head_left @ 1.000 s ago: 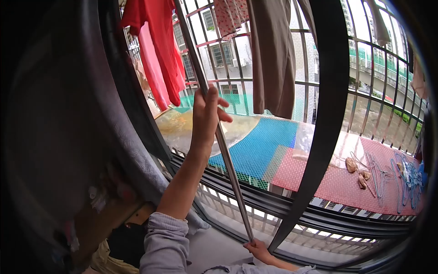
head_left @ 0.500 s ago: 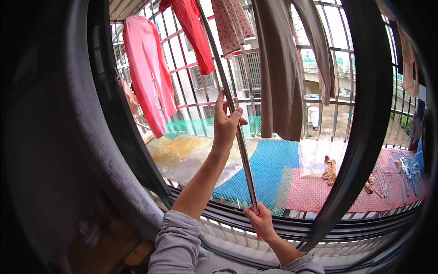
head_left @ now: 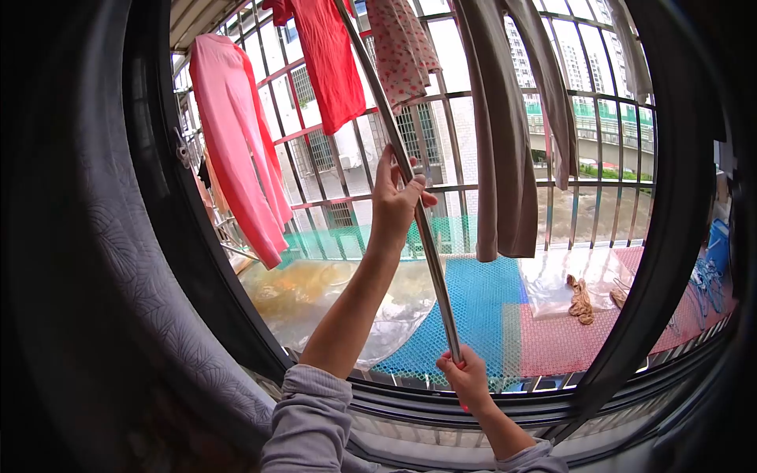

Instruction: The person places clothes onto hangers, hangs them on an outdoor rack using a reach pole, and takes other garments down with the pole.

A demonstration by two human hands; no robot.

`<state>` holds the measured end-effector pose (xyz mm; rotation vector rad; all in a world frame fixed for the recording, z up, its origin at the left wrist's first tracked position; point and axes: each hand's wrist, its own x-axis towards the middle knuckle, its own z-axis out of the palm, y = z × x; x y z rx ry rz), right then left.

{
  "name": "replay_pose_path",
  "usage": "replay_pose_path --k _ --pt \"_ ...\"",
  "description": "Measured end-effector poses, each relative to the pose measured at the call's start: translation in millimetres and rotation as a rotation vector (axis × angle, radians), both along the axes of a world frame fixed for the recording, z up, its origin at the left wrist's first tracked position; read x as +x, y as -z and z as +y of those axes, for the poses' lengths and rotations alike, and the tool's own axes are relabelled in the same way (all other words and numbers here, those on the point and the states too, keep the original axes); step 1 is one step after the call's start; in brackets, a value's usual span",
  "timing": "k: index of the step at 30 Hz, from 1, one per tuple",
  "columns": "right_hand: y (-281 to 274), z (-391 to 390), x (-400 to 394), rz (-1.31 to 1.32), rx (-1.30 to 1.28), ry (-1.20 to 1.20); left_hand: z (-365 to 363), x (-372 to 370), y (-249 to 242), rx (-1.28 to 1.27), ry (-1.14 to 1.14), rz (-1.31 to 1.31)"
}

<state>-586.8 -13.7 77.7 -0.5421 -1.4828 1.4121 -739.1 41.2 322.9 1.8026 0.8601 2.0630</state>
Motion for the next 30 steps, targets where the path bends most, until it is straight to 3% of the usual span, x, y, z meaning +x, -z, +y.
replay_pose_path --k 4,10,19,22,26,30 --pt "30.0 -11.3 21.7 -0.071 -0.039 0.113 -10.7 18.7 31.4 -0.042 0.039 -0.051" --pt "53.2 -29.3 50.0 -0.138 0.135 0.241 -39.3 47.2 53.8 -0.058 0.079 -0.038" --pt "34.5 -28.1 45.1 -0.213 0.196 0.062 -74.5 26.3 45.1 0.16 -0.041 -0.092" --pt "23.3 -30.9 35.4 -0.179 0.103 0.009 -68.2 11.6 36.4 0.097 -0.097 -0.108" --pt "37.2 -38.3 28.5 -0.097 -0.045 -0.125 -50.9 9.3 42.4 0.037 -0.008 -0.118" --pt "24.9 -50.2 33.7 -0.016 -0.209 -0.267 -48.8 13.2 54.1 -0.008 -0.099 -0.095"
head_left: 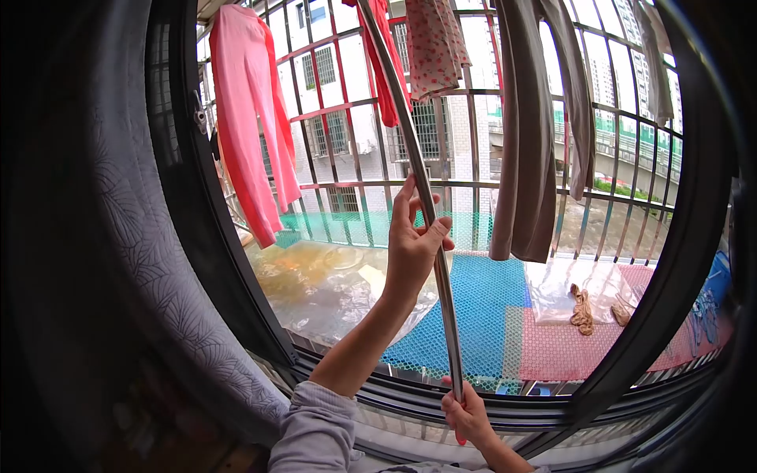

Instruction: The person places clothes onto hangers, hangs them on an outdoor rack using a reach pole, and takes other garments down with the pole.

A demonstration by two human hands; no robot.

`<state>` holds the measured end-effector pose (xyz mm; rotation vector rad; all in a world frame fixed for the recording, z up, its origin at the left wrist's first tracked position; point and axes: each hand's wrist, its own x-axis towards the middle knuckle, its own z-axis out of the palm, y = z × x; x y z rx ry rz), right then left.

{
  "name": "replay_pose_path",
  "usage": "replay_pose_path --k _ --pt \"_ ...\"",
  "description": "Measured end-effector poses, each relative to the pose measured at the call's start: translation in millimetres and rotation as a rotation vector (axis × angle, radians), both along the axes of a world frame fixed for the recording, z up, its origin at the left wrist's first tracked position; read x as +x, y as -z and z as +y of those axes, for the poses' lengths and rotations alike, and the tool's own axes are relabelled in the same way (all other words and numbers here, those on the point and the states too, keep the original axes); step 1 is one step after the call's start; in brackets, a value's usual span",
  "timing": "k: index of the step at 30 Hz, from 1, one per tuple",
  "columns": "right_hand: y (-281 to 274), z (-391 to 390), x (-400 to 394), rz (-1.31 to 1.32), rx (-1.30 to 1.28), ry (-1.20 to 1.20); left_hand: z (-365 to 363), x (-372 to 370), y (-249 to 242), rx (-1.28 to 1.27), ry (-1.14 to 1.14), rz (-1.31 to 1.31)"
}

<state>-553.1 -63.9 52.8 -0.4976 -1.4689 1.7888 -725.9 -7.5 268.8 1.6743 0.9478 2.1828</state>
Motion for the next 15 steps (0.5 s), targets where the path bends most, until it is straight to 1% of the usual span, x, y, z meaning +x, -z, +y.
replay_pose_path --k 3,6,7,11,15 --pt "6.1 -2.8 4.1 0.028 0.051 -0.018 -4.6 0.7 4.3 -0.013 -0.034 -0.025" --pt "24.8 5.6 5.3 0.022 0.057 -0.058 -10.2 1.9 11.8 -0.068 -0.124 -0.009" --pt "32.0 8.0 5.4 0.006 0.089 -0.07 -10.0 0.3 15.2 -0.079 -0.123 -0.009" --pt "32.8 4.8 5.9 -0.007 0.018 -0.112 -14.3 -2.9 23.6 -0.137 -0.19 -0.01" --pt "32.5 1.5 3.5 0.006 -0.022 -0.129 -11.0 -8.9 30.7 -0.118 -0.197 0.007"
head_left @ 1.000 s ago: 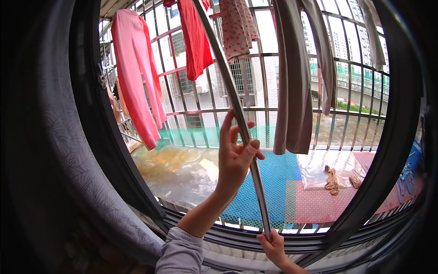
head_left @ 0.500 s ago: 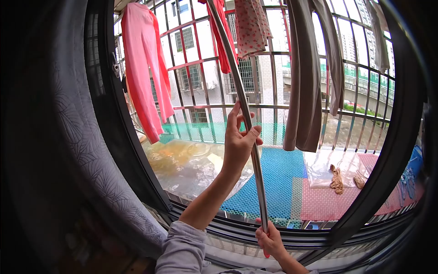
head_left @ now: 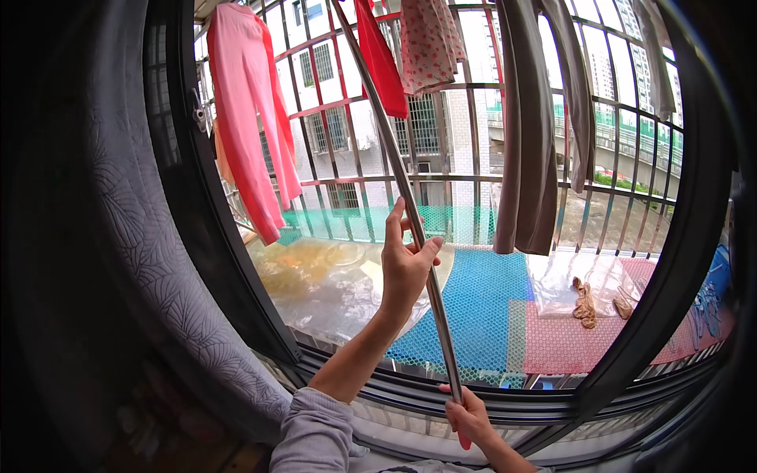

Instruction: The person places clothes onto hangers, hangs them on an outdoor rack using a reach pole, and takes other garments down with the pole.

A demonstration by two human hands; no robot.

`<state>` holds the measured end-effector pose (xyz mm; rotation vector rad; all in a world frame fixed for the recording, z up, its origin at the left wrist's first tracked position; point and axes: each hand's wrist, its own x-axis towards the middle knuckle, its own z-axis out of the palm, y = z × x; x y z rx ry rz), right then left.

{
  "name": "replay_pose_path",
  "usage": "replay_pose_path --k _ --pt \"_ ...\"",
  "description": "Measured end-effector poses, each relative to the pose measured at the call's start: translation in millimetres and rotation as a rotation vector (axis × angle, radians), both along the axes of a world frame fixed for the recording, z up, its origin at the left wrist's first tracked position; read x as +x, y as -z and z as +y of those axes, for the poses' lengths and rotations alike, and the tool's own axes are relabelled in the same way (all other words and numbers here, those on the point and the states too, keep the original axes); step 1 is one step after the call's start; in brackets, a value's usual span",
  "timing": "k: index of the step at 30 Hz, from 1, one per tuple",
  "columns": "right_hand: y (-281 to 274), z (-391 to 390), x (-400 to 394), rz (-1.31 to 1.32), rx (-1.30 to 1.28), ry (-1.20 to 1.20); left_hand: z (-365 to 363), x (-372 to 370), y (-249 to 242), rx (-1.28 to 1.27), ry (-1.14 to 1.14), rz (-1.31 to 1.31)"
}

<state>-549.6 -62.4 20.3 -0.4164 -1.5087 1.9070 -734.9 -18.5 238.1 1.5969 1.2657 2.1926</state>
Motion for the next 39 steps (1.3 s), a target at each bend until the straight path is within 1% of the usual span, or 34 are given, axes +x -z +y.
replay_pose_path --k 13,22,30,33,39 --pt "-12.2 -2.3 -11.8 -0.083 -0.015 -0.046 -4.2 -7.5 -1.7 0.029 -0.121 0.023" --pt "-11.4 -3.6 -20.7 -0.06 -0.055 -0.094 -5.5 -11.4 -2.1 0.047 -0.163 0.048" --pt "-5.1 -2.3 -22.9 -0.045 -0.022 -0.123 -7.3 -10.1 1.8 0.038 -0.204 0.09" --pt "-15.3 1.5 -29.2 -0.052 -0.004 -0.122 -3.1 -14.6 -7.4 0.044 -0.218 0.048" --pt "-46.7 4.5 -49.2 -0.041 0.034 -0.09 2.7 -33.1 -39.2 0.095 -0.217 0.076"
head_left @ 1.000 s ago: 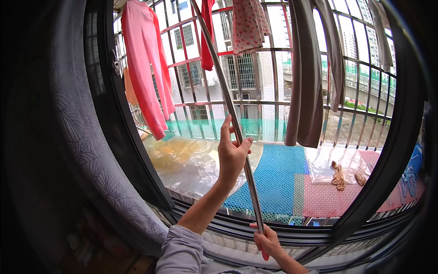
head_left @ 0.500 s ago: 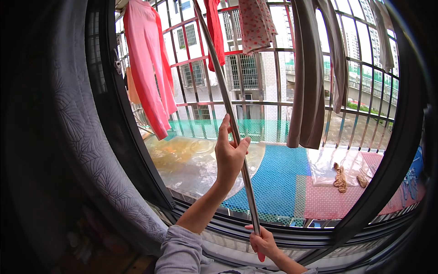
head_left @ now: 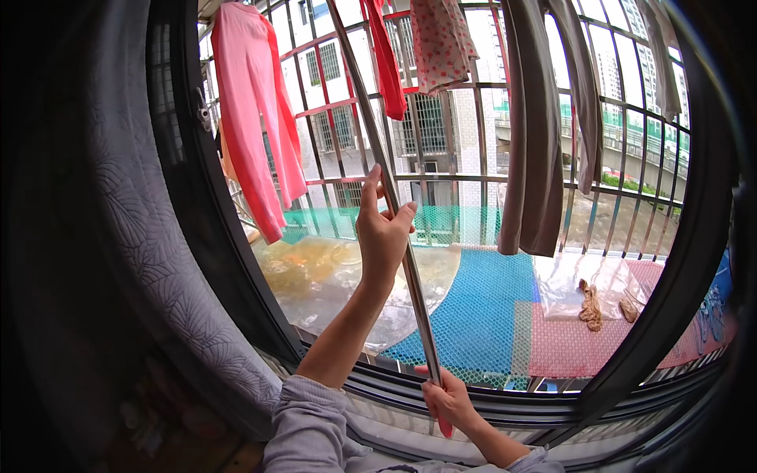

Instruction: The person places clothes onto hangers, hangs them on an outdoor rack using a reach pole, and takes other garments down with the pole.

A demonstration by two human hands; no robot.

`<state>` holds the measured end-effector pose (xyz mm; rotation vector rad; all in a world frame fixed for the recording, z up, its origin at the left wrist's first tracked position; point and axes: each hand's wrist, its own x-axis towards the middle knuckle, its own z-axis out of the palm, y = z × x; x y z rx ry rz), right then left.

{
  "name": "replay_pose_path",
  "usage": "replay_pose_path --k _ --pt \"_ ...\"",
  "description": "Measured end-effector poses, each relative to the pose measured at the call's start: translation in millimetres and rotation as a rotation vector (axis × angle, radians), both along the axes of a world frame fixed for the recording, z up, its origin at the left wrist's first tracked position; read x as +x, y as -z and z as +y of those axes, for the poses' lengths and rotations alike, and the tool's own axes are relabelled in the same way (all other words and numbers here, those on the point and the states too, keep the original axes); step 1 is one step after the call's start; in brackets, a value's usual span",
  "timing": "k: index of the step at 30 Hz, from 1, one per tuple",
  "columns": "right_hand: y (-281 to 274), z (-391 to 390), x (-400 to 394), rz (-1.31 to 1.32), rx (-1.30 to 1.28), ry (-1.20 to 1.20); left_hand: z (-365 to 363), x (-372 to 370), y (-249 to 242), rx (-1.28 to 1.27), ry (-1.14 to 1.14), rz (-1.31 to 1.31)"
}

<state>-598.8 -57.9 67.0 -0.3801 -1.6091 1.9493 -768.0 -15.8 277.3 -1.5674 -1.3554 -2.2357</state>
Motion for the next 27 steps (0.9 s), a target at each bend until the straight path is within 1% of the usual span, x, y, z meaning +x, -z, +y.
replay_pose_path --k 4,8,11,14,15,18,20,21,22,23,24,26,27 --pt "0.7 -0.5 -7.3 0.006 0.007 0.011 -2.1 -6.5 -2.9 0.014 0.014 0.011" --pt "8.4 -7.7 -0.6 -0.056 0.059 0.02 -14.0 -0.2 12.7 0.01 0.047 -0.022" --pt "41.9 -16.7 14.9 -0.108 0.068 0.039 -33.3 11.6 34.0 -0.011 0.087 -0.065" --pt "98.0 -26.9 37.2 -0.24 0.156 0.088 -42.8 7.6 59.5 -0.06 0.304 -0.145" --pt "115.7 -30.2 44.8 -0.295 0.198 0.107 -45.1 9.4 63.7 -0.08 0.339 -0.172" --pt "137.8 -43.4 66.8 -0.382 0.027 0.15 -53.4 9.2 87.3 -0.252 0.49 -0.134" --pt "188.6 -31.3 75.4 -0.47 0.162 0.228 -50.9 10.5 123.2 -0.315 0.604 -0.072" --pt "213.2 -23.1 80.6 -0.514 0.228 0.268 -54.5 10.6 134.7 -0.435 0.613 0.021" --pt "187.9 -23.6 83.2 -0.7 0.165 0.194 -58.8 11.4 144.4 -0.554 0.622 0.112" --pt "162.4 -21.9 85.7 -0.719 0.148 0.196 -63.5 13.6 149.9 -0.513 0.652 0.135" --pt "135.4 -21.2 83.9 -0.737 0.134 0.198 -61.9 8.1 146.8 -0.385 0.613 0.034" --pt "146.0 -19.4 70.2 -0.489 0.173 0.247 -60.8 -17.2 129.0 -0.147 0.525 -0.169" --pt "158.1 -19.1 65.9 -0.424 -0.095 0.203 -59.0 -34.4 111.7 -0.077 0.402 -0.176"
